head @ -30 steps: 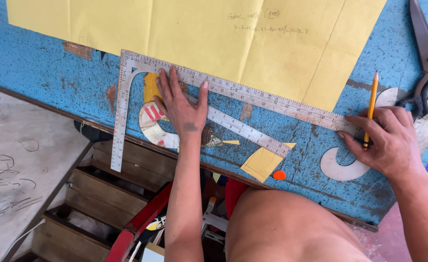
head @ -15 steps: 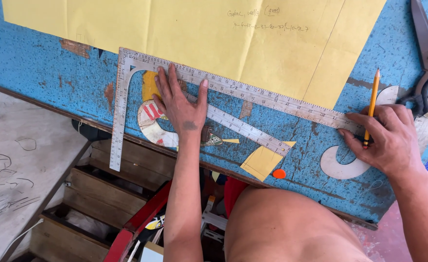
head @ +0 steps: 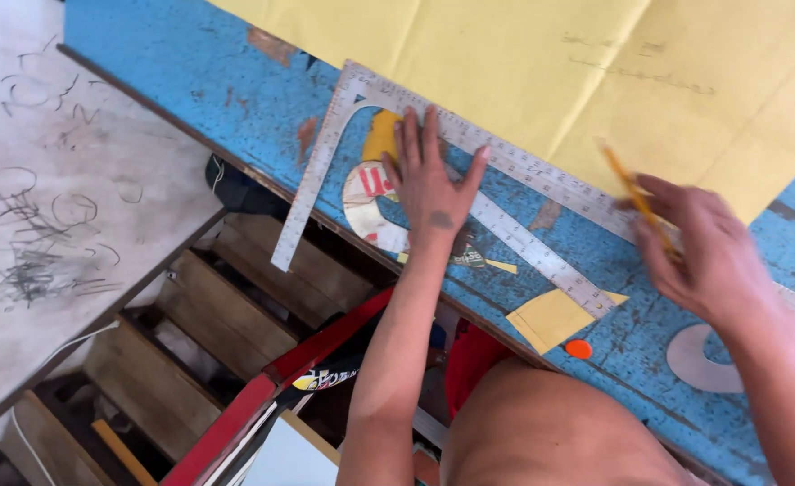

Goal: The person measures and marks a large sheet of yellow paper on a blue table using a flexible measuring tape, a pencil, and a set square. They draw straight lines and make marks at specific intervals to create a pattern on the paper.

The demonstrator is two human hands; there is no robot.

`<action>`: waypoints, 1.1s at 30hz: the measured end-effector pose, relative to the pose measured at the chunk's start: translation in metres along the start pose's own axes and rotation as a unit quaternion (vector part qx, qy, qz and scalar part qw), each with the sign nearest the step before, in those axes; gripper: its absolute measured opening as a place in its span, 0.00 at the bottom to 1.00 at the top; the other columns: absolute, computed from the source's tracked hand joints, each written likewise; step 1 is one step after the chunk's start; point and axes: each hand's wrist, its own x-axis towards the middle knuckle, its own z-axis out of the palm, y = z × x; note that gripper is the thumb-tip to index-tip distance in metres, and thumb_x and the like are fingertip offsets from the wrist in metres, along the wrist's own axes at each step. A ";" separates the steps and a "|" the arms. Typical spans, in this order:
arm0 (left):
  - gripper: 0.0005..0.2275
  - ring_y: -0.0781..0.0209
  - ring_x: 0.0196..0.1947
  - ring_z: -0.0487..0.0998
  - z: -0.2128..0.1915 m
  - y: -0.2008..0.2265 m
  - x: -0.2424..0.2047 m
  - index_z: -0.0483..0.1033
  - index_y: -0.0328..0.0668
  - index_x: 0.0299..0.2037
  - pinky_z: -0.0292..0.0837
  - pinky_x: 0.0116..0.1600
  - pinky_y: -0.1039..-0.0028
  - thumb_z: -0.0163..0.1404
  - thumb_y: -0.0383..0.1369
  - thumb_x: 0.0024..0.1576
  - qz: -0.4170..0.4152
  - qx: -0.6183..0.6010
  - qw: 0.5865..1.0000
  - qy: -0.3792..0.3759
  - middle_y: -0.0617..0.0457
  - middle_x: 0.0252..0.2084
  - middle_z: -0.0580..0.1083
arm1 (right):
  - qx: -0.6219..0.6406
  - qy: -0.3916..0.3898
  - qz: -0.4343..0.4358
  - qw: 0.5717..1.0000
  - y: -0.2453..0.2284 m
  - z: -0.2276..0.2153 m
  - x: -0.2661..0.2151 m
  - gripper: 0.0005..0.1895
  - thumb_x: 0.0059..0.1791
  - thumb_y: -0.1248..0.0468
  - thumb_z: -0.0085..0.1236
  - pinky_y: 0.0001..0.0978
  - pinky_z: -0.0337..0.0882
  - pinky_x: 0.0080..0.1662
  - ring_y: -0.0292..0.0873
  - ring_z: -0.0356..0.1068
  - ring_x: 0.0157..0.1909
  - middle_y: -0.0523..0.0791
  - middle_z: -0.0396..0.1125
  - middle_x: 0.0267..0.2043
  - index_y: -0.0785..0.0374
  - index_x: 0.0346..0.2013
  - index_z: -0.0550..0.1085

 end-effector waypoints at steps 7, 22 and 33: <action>0.40 0.38 0.80 0.50 0.002 0.000 -0.003 0.57 0.51 0.75 0.35 0.76 0.33 0.50 0.63 0.56 -0.009 -0.079 0.996 0.035 0.40 0.79 0.52 | 0.097 0.032 -0.103 0.989 0.007 0.096 0.124 0.15 0.55 0.65 0.58 0.57 0.73 0.45 0.70 0.73 0.43 0.62 0.71 0.39 0.64 0.56 0.79; 0.40 0.49 0.83 0.42 0.004 -0.002 -0.001 0.46 0.58 0.78 0.29 0.81 0.42 0.30 0.67 0.58 -0.020 -0.043 0.999 0.001 0.52 0.82 0.45 | -0.016 0.060 -0.129 0.990 0.020 0.036 0.021 0.12 0.59 0.79 0.53 0.46 0.71 0.52 0.57 0.70 0.45 0.55 0.74 0.46 0.77 0.57 0.77; 0.41 0.46 0.82 0.40 -0.003 0.003 -0.002 0.46 0.57 0.78 0.28 0.80 0.40 0.28 0.68 0.57 -0.019 -0.063 0.998 -0.007 0.50 0.82 0.45 | -0.031 0.106 0.120 0.987 0.103 0.049 -0.174 0.22 0.60 0.73 0.66 0.48 0.66 0.65 0.62 0.66 0.62 0.64 0.64 0.61 0.82 0.67 0.75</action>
